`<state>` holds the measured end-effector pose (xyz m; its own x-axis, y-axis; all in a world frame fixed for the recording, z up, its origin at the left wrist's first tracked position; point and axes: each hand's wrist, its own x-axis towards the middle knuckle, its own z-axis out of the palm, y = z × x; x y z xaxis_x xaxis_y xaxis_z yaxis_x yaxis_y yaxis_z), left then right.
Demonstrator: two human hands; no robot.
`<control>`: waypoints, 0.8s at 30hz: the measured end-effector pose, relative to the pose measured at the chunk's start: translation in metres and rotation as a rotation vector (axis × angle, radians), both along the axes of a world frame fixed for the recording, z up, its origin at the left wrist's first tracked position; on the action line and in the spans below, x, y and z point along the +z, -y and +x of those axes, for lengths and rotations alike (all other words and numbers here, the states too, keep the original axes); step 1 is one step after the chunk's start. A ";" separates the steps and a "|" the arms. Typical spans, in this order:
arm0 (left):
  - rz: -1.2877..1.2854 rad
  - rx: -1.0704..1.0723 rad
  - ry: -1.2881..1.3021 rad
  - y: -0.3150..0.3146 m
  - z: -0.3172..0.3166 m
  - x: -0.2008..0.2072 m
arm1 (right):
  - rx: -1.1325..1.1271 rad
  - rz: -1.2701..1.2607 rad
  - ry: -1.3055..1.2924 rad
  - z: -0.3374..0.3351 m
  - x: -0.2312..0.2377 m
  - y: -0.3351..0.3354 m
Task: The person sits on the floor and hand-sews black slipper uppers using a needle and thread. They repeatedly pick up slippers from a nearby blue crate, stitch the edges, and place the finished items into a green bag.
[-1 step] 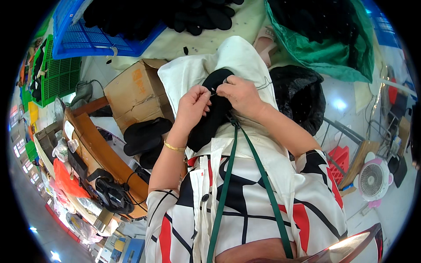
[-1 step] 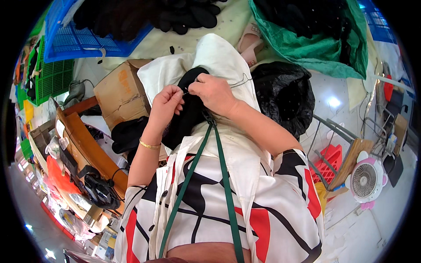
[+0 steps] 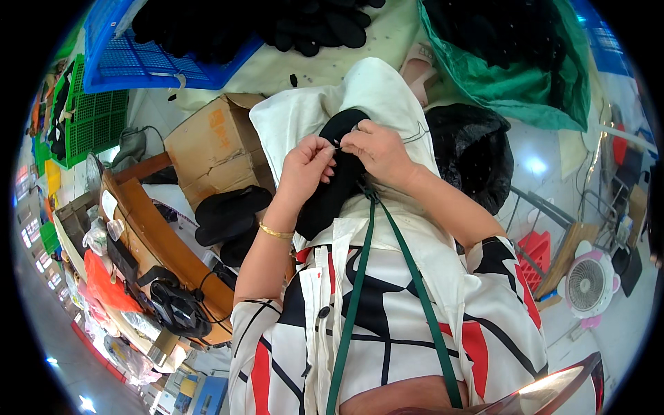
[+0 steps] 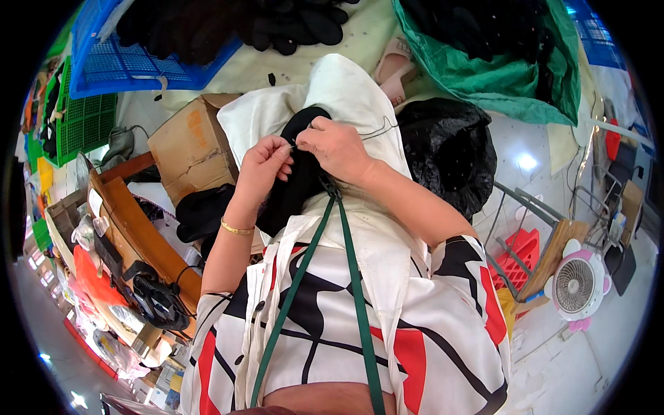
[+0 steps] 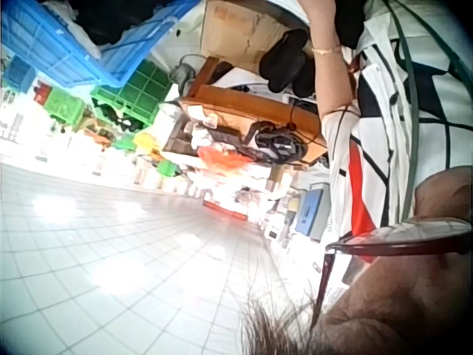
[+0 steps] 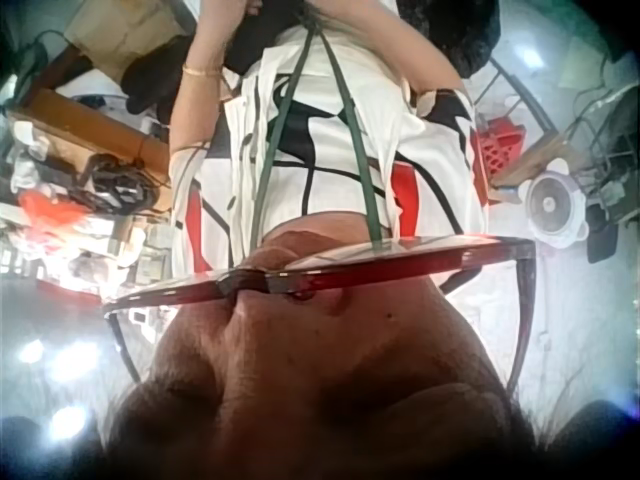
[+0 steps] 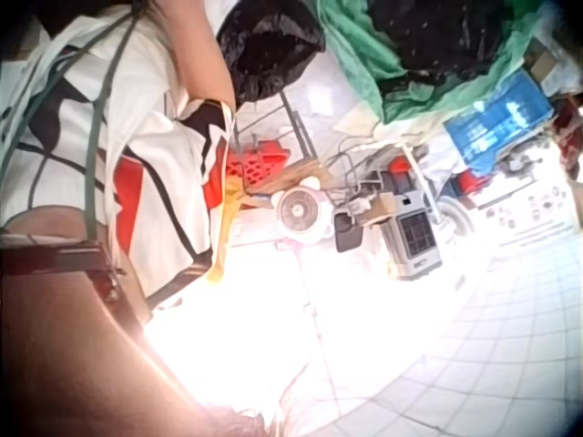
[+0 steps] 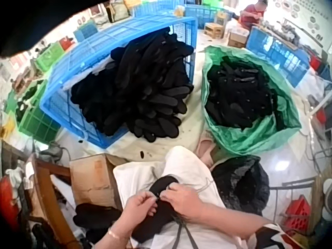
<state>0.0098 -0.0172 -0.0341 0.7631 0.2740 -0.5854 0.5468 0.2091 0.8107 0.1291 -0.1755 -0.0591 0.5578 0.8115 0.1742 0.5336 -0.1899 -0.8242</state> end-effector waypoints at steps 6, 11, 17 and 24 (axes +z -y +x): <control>0.061 -0.011 -0.017 0.007 0.003 0.001 | -0.038 0.204 -0.193 -0.008 -0.004 -0.010; 0.350 -0.055 0.070 0.010 0.003 0.004 | -0.217 0.298 -1.139 0.022 0.031 0.049; 0.418 -0.056 0.132 0.013 -0.001 0.000 | -0.878 1.009 -1.195 0.175 0.034 0.263; 0.806 -0.251 0.294 0.014 0.004 0.006 | -1.366 0.751 -0.091 0.224 0.046 0.423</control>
